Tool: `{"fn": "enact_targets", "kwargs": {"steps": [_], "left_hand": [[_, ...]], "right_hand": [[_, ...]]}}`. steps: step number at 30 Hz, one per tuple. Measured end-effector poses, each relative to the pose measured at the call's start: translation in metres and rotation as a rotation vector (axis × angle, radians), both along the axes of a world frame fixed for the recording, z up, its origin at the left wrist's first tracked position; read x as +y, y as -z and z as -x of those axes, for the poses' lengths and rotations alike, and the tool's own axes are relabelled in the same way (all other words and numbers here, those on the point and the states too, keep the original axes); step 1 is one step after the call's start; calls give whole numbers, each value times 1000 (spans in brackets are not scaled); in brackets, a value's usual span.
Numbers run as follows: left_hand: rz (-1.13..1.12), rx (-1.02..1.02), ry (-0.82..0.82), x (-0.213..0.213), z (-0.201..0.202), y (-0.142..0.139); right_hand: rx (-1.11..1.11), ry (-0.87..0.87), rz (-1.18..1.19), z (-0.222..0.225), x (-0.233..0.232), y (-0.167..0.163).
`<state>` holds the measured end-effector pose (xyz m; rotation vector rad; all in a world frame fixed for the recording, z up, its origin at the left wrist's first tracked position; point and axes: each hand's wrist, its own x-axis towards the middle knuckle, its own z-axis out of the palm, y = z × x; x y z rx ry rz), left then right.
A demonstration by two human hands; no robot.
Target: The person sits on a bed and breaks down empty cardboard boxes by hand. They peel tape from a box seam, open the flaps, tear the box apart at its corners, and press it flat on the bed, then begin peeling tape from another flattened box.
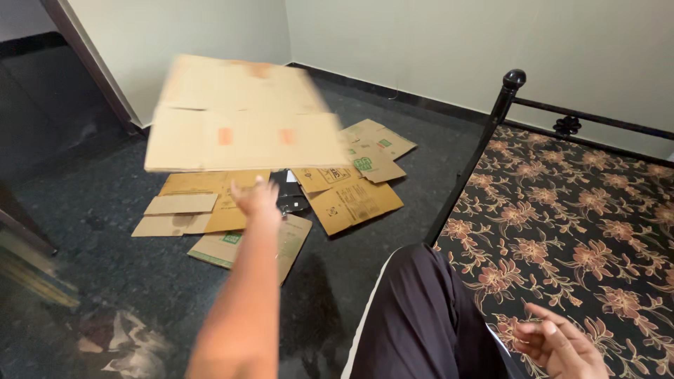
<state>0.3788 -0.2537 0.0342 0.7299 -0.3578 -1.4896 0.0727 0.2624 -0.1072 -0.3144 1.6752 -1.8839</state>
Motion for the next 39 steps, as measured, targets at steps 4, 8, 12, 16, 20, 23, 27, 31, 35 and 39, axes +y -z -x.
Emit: {"fn": "enact_targets", "kwargs": {"steps": [4, 8, 12, 16, 20, 23, 27, 31, 35, 39], "left_hand": [[118, -357, 168, -5, -31, 52], [24, -284, 476, 31, -19, 96], [-91, -463, 580, 61, -1, 107], [-17, -573, 665, 73, 13, 103], [93, -584, 728, 78, 38, 93], [231, -595, 807, 96, 68, 78], [558, -619, 1009, 164, 123, 48], [1148, -1400, 952, 234, 149, 21], [1426, -1913, 871, 263, 158, 2], [1571, -2044, 833, 271, 162, -4]], "right_hand": [[-32, -89, -9, -8, -9, 4], [-28, -93, -73, -6, -13, 10], [-66, -116, -128, 0, -15, 13], [-42, -65, -131, 2, -10, 12], [-7, -85, -124, 0, -9, 0], [45, -88, -181, -16, -17, -27], [179, -74, -263, -51, -29, -84], [347, -142, -294, -62, -48, -144], [398, -118, -197, -56, -50, -175], [389, -98, -144, -32, -40, -180]]}}
